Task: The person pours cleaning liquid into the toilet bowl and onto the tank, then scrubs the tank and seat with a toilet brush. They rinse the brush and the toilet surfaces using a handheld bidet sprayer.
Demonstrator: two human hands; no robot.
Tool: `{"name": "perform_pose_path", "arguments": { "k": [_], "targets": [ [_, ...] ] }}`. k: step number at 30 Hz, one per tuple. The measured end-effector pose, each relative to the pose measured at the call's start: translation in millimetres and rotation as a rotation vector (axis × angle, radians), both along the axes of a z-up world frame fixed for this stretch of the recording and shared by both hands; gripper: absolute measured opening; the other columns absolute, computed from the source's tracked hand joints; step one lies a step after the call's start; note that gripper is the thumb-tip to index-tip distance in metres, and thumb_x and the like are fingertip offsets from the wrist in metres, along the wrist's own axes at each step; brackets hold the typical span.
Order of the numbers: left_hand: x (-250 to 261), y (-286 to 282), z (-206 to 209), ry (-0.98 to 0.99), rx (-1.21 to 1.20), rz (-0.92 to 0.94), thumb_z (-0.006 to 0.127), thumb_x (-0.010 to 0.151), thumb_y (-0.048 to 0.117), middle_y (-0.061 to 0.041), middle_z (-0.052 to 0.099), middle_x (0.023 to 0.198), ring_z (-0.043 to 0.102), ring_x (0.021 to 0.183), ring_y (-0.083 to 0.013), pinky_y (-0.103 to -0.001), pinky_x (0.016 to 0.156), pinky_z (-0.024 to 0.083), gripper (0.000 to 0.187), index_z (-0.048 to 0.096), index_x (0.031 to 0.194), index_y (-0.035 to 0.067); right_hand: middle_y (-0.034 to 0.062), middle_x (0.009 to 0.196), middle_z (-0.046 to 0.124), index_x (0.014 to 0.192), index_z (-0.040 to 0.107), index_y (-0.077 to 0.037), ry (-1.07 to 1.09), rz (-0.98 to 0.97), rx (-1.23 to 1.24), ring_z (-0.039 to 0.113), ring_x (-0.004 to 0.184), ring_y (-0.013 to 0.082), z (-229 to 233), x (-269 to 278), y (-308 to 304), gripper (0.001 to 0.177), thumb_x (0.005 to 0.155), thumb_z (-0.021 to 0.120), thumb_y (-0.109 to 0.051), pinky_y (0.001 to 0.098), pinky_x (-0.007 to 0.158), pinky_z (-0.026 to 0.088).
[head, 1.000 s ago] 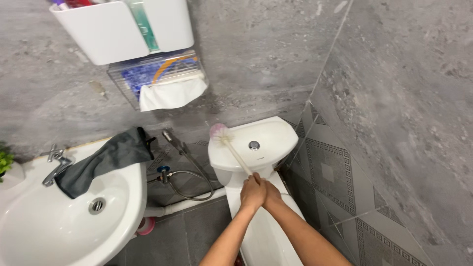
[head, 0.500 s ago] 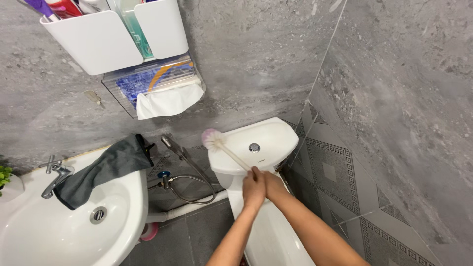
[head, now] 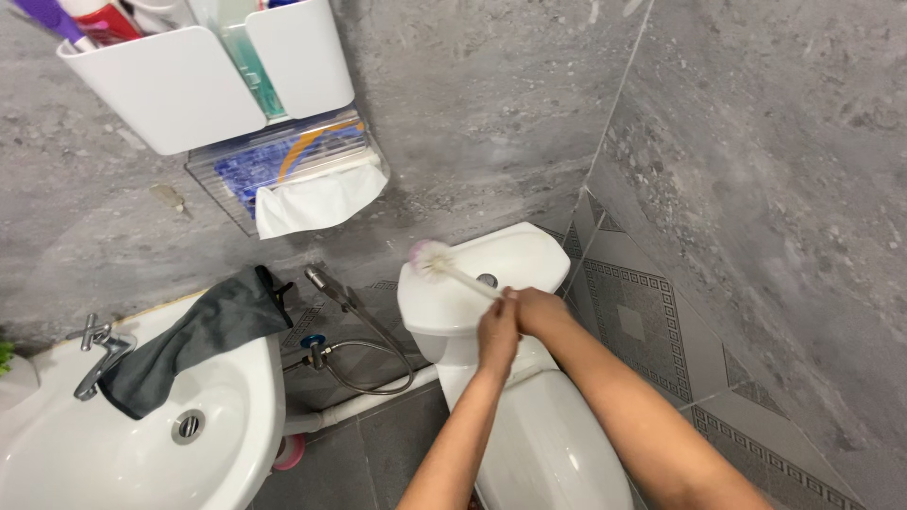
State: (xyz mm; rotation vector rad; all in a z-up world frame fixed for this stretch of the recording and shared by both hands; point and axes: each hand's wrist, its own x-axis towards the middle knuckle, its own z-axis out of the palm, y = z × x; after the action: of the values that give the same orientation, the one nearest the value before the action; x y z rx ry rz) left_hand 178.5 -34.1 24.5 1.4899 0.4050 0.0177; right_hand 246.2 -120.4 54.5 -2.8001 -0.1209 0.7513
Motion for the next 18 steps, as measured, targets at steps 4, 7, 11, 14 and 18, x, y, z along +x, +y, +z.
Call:
{"name": "perform_pose_path", "arguments": {
  "k": [4, 7, 11, 14, 18],
  "targets": [
    [0, -1, -10, -0.188, -0.170, 0.158, 0.055, 0.103, 0.047, -0.008, 0.075, 0.107, 0.070, 0.094, -0.0115, -0.026, 0.078, 0.056, 0.055, 0.068, 0.126, -0.002, 0.0132, 0.115, 0.075, 0.122, 0.064, -0.015, -0.098, 0.264, -0.053, 0.074, 0.105, 0.0334, -8, 5, 17, 0.038, 0.089, 0.051, -0.028, 0.0479, 0.085, 0.061],
    [7, -21, -3, -0.119, -0.159, 0.069, 0.054, 0.103, 0.047, -0.013, 0.074, 0.103, 0.066, 0.091, -0.0173, -0.030, 0.079, 0.051, 0.057, 0.070, 0.124, -0.003, 0.0194, 0.119, 0.074, 0.116, 0.073, -0.005, -0.032, -0.058, -0.015, 0.070, 0.112, 0.0338, 1, 14, -11, 0.052, 0.106, 0.045, -0.048, 0.0448, 0.095, 0.056],
    [25, -51, 13, 0.114, -0.152, -0.245, 0.053, 0.100, 0.046, -0.018, 0.070, 0.107, 0.062, 0.094, -0.0271, -0.042, 0.080, 0.053, 0.053, 0.069, 0.124, 0.002, 0.0182, 0.120, 0.072, 0.125, 0.065, -0.010, -0.103, -0.058, -0.072, 0.070, 0.112, 0.0347, 28, 2, -68, 0.043, 0.091, 0.063, -0.037, 0.0462, 0.094, 0.056],
    [31, -51, 1, -0.075, -0.073, -0.197, 0.055, 0.102, 0.046, -0.014, 0.065, 0.128, 0.058, 0.119, -0.0245, -0.037, 0.101, 0.045, 0.056, 0.060, 0.135, 0.001, 0.0187, 0.118, 0.074, 0.117, 0.070, -0.007, -0.134, -0.122, -0.057, 0.072, 0.110, 0.0334, 14, 8, -67, 0.038, 0.091, 0.066, -0.034, 0.0456, 0.093, 0.058],
    [34, -28, -28, -0.083, -0.120, 0.061, 0.060, 0.092, 0.040, -0.022, 0.070, 0.125, 0.064, 0.120, -0.0340, -0.038, 0.102, 0.047, 0.064, 0.059, 0.140, -0.004, 0.0182, 0.116, 0.074, 0.113, 0.074, -0.006, -0.150, 0.063, -0.029, 0.073, 0.108, 0.0327, -36, 9, -24, 0.038, 0.089, 0.066, -0.034, 0.0442, 0.090, 0.059]
  ]
}}
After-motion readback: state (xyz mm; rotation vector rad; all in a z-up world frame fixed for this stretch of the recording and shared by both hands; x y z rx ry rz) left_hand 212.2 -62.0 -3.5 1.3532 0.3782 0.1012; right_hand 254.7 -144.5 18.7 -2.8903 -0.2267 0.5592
